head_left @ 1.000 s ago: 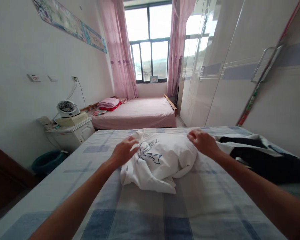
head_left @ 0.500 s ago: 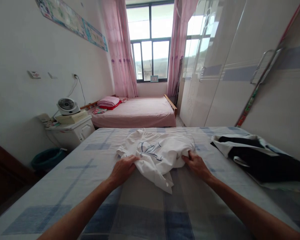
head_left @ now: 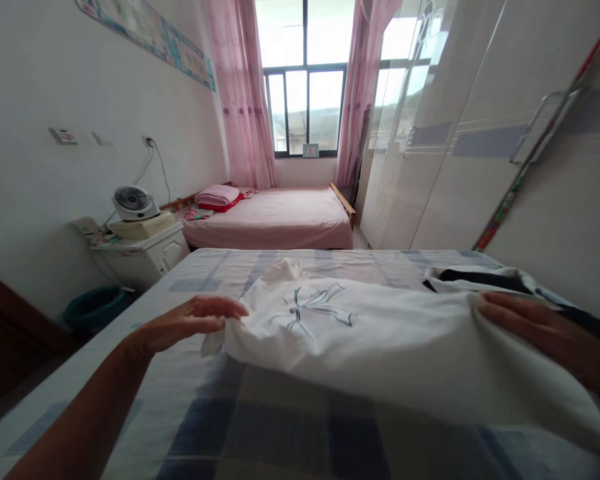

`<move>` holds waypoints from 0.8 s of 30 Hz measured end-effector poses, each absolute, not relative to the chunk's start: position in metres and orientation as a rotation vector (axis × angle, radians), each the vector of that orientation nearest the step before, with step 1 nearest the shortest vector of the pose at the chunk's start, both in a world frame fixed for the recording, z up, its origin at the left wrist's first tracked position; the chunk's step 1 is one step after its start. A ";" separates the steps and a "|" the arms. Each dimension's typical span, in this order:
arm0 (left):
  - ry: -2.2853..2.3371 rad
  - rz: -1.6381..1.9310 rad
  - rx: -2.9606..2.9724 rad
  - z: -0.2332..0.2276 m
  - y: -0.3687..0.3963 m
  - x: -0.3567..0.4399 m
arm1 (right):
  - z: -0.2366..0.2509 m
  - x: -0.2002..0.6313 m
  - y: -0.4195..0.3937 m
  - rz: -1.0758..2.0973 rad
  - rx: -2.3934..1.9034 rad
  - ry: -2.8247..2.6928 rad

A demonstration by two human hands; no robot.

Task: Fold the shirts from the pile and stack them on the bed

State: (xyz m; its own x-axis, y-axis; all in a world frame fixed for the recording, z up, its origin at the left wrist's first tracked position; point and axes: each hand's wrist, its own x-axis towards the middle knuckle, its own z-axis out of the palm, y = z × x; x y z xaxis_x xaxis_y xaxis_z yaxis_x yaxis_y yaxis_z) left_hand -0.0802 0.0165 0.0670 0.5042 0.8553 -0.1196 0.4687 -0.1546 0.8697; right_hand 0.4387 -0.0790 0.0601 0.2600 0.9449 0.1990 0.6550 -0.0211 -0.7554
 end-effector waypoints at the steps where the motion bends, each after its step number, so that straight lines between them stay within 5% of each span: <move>1: 1.088 0.426 1.770 0.064 0.016 -0.084 | 0.049 0.452 -0.082 0.602 -1.816 -1.578; 11: 1.862 0.606 1.942 -0.013 0.091 -0.067 | -0.029 0.469 -0.019 0.298 -2.101 -1.666; 24: 1.780 0.681 1.873 -0.023 0.146 -0.028 | -0.038 0.421 0.073 0.434 -1.879 -1.871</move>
